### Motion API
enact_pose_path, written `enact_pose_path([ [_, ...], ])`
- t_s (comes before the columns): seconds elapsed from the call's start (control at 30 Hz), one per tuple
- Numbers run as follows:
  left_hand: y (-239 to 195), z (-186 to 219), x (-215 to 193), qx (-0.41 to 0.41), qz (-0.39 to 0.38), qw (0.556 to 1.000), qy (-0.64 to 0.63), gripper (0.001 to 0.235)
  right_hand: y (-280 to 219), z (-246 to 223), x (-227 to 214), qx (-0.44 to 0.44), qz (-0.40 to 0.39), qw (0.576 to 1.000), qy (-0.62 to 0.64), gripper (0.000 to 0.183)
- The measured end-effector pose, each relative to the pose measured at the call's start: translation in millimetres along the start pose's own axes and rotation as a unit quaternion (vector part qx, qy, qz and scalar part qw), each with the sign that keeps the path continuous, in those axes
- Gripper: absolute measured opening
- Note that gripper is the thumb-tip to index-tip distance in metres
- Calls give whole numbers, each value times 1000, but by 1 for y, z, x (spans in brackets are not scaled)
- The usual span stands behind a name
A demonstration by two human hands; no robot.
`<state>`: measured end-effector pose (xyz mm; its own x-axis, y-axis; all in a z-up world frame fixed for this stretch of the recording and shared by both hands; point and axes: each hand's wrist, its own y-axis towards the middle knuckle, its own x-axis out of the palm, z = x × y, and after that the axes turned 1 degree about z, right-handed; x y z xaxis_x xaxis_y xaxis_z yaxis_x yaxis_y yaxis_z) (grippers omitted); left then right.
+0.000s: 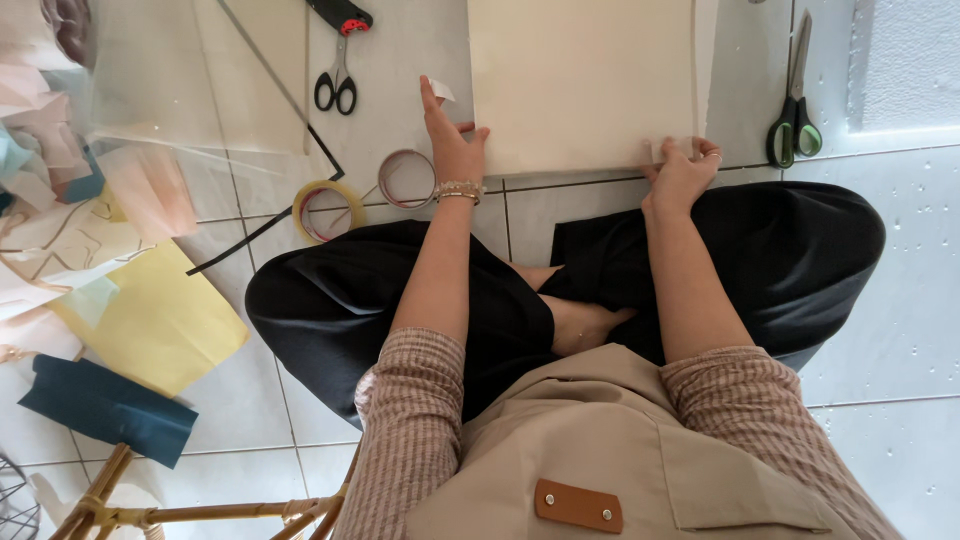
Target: The person sits on the floor and tapes a white sheet of paper to a white board using scissors and tape. They cut pieces of tape and apply them to the corners and edges of the paper to secure it to the board.
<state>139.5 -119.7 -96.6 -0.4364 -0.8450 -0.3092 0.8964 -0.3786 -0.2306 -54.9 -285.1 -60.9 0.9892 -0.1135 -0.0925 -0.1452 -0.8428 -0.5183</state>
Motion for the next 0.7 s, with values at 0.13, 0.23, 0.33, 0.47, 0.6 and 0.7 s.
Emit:
enact_pose_path([
  [0.13, 0, -2, -1, 0, 8, 1000, 12, 101, 7, 3, -4, -49, 6, 997, -64, 28],
  [0.23, 1, -1, -2, -4, 9, 1000, 21, 101, 21, 3, -10, -96, 1, 979, -178, 15],
  [0.33, 2, -3, -2, 0, 15, 1000, 0, 100, 34, 0, -14, -168, -25, 949, -266, 7],
  [0.47, 4, -7, -1, 6, 21, 1000, -12, 100, 80, 13, -22, -279, -29, 876, -392, 7],
  [0.6, 4, -4, -3, 4, 22, 1000, -6, 102, 78, 5, -22, -223, -54, 883, -410, 7],
  [0.7, 5, -3, -4, -7, 22, 1000, -8, 102, 74, 2, -23, -186, -63, 892, -407, 8],
])
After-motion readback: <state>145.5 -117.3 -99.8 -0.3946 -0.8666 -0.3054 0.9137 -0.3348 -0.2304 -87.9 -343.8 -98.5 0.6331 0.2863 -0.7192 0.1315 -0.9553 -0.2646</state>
